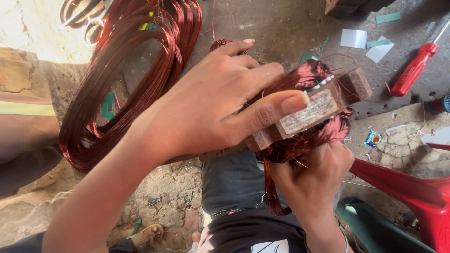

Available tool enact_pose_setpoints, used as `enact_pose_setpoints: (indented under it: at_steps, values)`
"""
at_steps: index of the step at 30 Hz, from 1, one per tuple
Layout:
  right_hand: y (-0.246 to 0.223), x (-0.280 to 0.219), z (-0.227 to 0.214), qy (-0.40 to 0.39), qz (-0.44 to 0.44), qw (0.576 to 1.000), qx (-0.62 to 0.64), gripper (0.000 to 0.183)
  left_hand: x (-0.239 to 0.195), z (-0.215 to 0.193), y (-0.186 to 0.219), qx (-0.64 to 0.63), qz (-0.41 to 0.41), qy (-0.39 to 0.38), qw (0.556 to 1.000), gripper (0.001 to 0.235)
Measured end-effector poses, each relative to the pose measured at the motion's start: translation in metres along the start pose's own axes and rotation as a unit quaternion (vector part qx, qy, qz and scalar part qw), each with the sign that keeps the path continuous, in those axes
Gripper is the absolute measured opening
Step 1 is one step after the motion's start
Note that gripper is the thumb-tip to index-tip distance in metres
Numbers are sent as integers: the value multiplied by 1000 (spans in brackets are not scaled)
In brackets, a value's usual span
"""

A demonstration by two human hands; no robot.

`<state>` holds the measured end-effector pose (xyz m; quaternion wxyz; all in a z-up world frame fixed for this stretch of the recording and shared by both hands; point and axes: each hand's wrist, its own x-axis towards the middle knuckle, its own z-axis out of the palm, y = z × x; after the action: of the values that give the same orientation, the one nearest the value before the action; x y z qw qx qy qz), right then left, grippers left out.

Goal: The recorder is winding and organizing copper coils inside an electric motor stator using their hands and a screwdriver.

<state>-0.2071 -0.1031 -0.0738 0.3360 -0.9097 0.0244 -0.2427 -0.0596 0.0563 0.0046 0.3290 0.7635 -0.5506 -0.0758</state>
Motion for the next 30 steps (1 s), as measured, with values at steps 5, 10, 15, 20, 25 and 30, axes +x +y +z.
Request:
enact_pose_setpoints:
  at_steps: [5,10,15,20,25,30]
  values:
    - [1,-2,3,23,18,999,14,18,-3,3,-3,16,-34,22,999,57]
    - [0,-4,5,32,20,999,12,19,-2,2,1,-2,-45,29,999,59]
    - [2,-5,6,40,9,999,3,19,-2,2,0,1,-16,41,999,57]
    - [-2,-5,10,68,21,997,34,27,-5,7,-2,16,-23,41,999,60]
    - [-2,-1,5,50,5,999,12,23,-6,7,-2,17,-48,40,998,58]
    - [10,-2,-5,15,3,1000,20,14,-4,5,-1,-20,-36,47,998,53]
